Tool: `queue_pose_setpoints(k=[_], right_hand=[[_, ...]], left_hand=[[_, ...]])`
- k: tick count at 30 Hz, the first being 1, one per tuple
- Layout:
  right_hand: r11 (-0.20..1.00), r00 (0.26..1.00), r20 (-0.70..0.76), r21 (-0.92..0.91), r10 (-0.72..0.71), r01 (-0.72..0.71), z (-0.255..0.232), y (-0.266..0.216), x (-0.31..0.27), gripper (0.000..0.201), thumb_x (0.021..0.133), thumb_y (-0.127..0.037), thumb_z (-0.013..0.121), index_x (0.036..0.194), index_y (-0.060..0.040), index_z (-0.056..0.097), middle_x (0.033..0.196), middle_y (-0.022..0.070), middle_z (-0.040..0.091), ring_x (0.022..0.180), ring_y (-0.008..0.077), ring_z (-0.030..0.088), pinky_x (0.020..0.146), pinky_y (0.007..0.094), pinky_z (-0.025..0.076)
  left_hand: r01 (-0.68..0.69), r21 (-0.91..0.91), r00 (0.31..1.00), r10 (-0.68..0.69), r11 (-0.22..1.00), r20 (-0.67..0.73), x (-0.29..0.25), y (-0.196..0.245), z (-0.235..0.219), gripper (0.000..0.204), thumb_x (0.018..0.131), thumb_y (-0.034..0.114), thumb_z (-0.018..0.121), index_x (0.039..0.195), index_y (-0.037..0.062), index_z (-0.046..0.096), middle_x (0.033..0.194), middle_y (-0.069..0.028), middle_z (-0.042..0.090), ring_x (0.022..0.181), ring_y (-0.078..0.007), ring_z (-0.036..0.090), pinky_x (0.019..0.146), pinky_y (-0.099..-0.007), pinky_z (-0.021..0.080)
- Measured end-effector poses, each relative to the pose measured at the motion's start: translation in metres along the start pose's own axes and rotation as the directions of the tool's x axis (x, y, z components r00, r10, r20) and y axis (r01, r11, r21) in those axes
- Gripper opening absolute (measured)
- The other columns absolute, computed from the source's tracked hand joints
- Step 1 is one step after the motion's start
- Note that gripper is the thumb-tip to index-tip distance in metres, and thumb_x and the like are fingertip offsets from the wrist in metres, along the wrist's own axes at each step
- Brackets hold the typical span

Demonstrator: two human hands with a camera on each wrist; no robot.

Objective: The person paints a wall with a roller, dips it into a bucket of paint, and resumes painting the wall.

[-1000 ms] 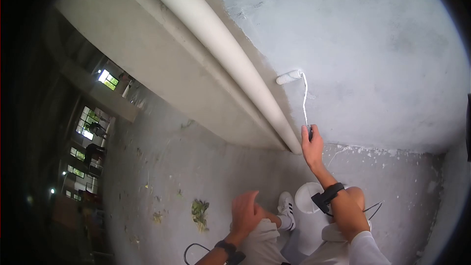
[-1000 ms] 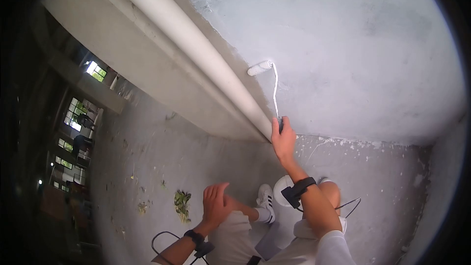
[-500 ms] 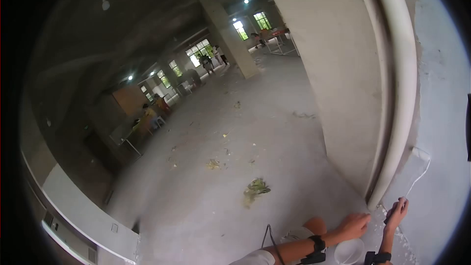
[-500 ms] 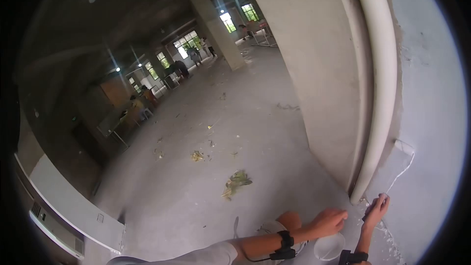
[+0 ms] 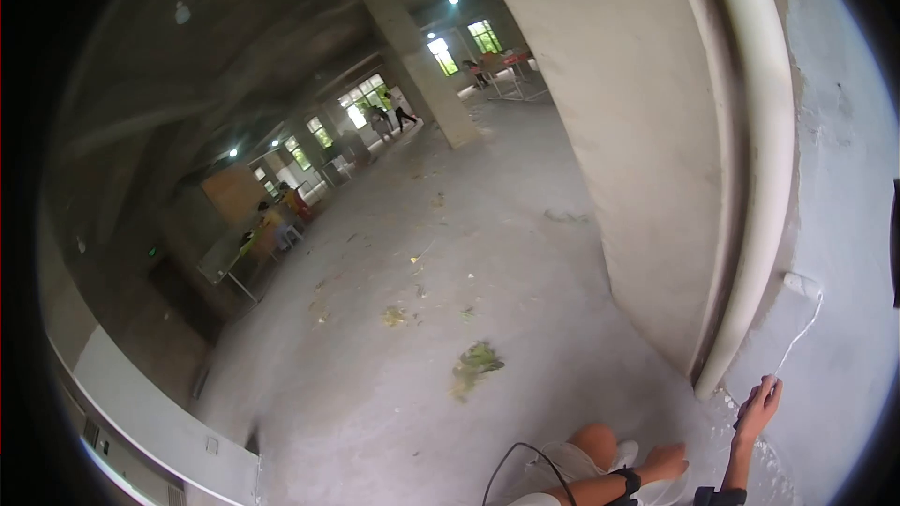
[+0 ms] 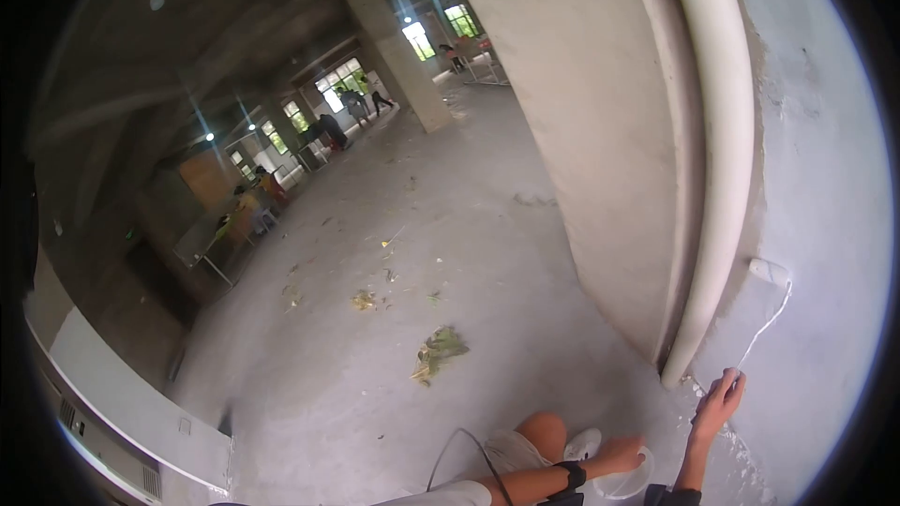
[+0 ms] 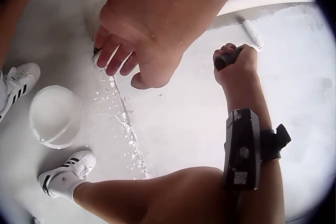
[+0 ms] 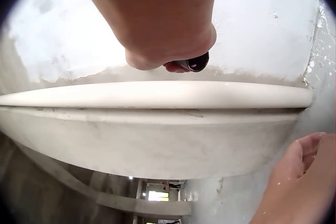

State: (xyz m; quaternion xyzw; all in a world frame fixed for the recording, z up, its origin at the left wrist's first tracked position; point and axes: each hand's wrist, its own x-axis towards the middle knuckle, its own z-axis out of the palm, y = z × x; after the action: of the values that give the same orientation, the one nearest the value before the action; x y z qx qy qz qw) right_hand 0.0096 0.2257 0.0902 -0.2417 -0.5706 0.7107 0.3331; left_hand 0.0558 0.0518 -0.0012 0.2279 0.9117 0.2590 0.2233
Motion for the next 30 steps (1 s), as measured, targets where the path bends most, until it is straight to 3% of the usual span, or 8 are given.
queue_pose_setpoints(k=[2, 4, 8, 12, 18, 19, 26, 30], right_hand=[[0.997, 0.995, -0.069, -0.031, 0.075, -0.077, 0.0, 0.012, 0.011, 0.036, 0.101, -0.032, 0.052, 0.124, -0.0035, 0.054, 0.068, -0.005, 0.044, 0.052, 0.0032, 0.034, 0.043, 0.0222, 0.028], [0.977, 0.985, -0.022, -0.123, 0.172, -0.173, -0.011, 0.007, 0.004, 0.047, 0.101, -0.03, 0.053, 0.138, -0.0017, 0.047, 0.082, 0.0025, 0.058, 0.065, 0.0084, 0.047, 0.055, 0.0249, 0.04], [0.992, 0.993, 0.018, -0.058, 0.115, -0.113, -0.005, -0.038, -0.007, 0.027, 0.101, -0.029, 0.052, 0.097, -0.002, 0.052, 0.064, -0.0015, 0.048, 0.048, 0.0052, 0.038, 0.041, 0.024, 0.029], [0.995, 0.994, 0.068, -0.05, 0.09, -0.087, -0.011, -0.039, -0.002, 0.029, 0.101, -0.031, 0.052, 0.092, -0.0041, 0.049, 0.06, -0.0028, 0.044, 0.046, 0.0041, 0.036, 0.04, 0.0227, 0.028], [0.995, 0.994, 0.091, -0.081, 0.06, -0.053, -0.014, -0.04, 0.002, 0.03, 0.102, -0.031, 0.052, 0.09, -0.004, 0.049, 0.06, -0.0034, 0.044, 0.048, 0.0035, 0.036, 0.042, 0.0225, 0.029], [0.995, 0.994, 0.095, -0.083, 0.061, -0.053, -0.014, -0.04, 0.003, 0.03, 0.102, -0.031, 0.052, 0.09, -0.0039, 0.049, 0.06, -0.0035, 0.045, 0.049, 0.0034, 0.036, 0.043, 0.0224, 0.029], [0.987, 0.995, 0.003, -0.123, 0.103, -0.102, -0.013, -0.036, 0.001, 0.034, 0.1, -0.031, 0.054, 0.099, 0.0026, 0.057, 0.065, -0.0013, 0.05, 0.059, 0.0068, 0.043, 0.051, 0.0264, 0.034], [0.978, 1.0, 0.005, -0.209, 0.014, -0.012, -0.015, -0.021, 0.002, 0.033, 0.102, -0.033, 0.05, 0.096, -0.0013, 0.055, 0.058, -0.0042, 0.042, 0.045, 0.0042, 0.034, 0.04, 0.0234, 0.028]], left_hand=[[0.043, -0.016, 0.987, -0.045, 0.999, -0.153, 0.017, -0.032, 0.041, 0.036, 0.081, 0.03, 0.057, 0.105, 0.0034, 0.058, 0.116, -0.0206, 0.061, 0.111, -0.0398, 0.058, 0.091, -0.0535, 0.045], [0.094, -0.07, 0.995, -0.095, 0.993, -0.007, 0.017, -0.048, 0.047, 0.042, 0.082, 0.033, 0.061, 0.111, 0.0026, 0.057, 0.113, -0.0193, 0.063, 0.106, -0.0382, 0.06, 0.087, -0.0492, 0.049], [0.412, -0.119, 0.911, -0.407, 0.903, 0.063, 0.029, -0.052, 0.067, 0.061, 0.08, 0.038, 0.066, 0.124, -0.0026, 0.052, 0.122, -0.0233, 0.06, 0.115, -0.0385, 0.059, 0.093, -0.0497, 0.049], [0.44, -0.159, 0.897, -0.425, 0.884, 0.121, 0.036, -0.064, 0.096, 0.07, 0.077, 0.04, 0.066, 0.129, -0.0024, 0.048, 0.127, -0.022, 0.057, 0.121, -0.0377, 0.055, 0.097, -0.0482, 0.046], [0.697, -0.604, 0.715, -0.316, 0.386, 0.623, 0.022, -0.042, 0.122, 0.053, 0.075, 0.042, 0.066, 0.102, -0.003, 0.06, 0.094, -0.0106, 0.062, 0.087, -0.0224, 0.062, 0.077, -0.0388, 0.048], [0.622, -0.63, 0.782, -0.348, 0.464, 0.516, 0.029, -0.051, 0.14, 0.044, 0.077, 0.041, 0.065, 0.09, -0.0007, 0.06, 0.08, -0.0079, 0.057, 0.07, -0.0193, 0.058, 0.068, -0.0351, 0.045], [0.68, -0.498, 0.718, -0.349, 0.538, 0.602, 0.026, 0.026, 0.042, 0.026, 0.084, 0.035, 0.062, 0.083, 0.0088, 0.059, 0.07, -0.0015, 0.051, 0.067, -0.0176, 0.059, 0.071, -0.0323, 0.046], [0.49, -0.684, 0.852, -0.133, 0.541, 0.506, 0.012, 0.049, -0.012, 0.036, 0.083, 0.038, 0.063, 0.097, 0.0056, 0.059, 0.079, -0.0037, 0.051, 0.071, -0.015, 0.054, 0.07, -0.0313, 0.043]])
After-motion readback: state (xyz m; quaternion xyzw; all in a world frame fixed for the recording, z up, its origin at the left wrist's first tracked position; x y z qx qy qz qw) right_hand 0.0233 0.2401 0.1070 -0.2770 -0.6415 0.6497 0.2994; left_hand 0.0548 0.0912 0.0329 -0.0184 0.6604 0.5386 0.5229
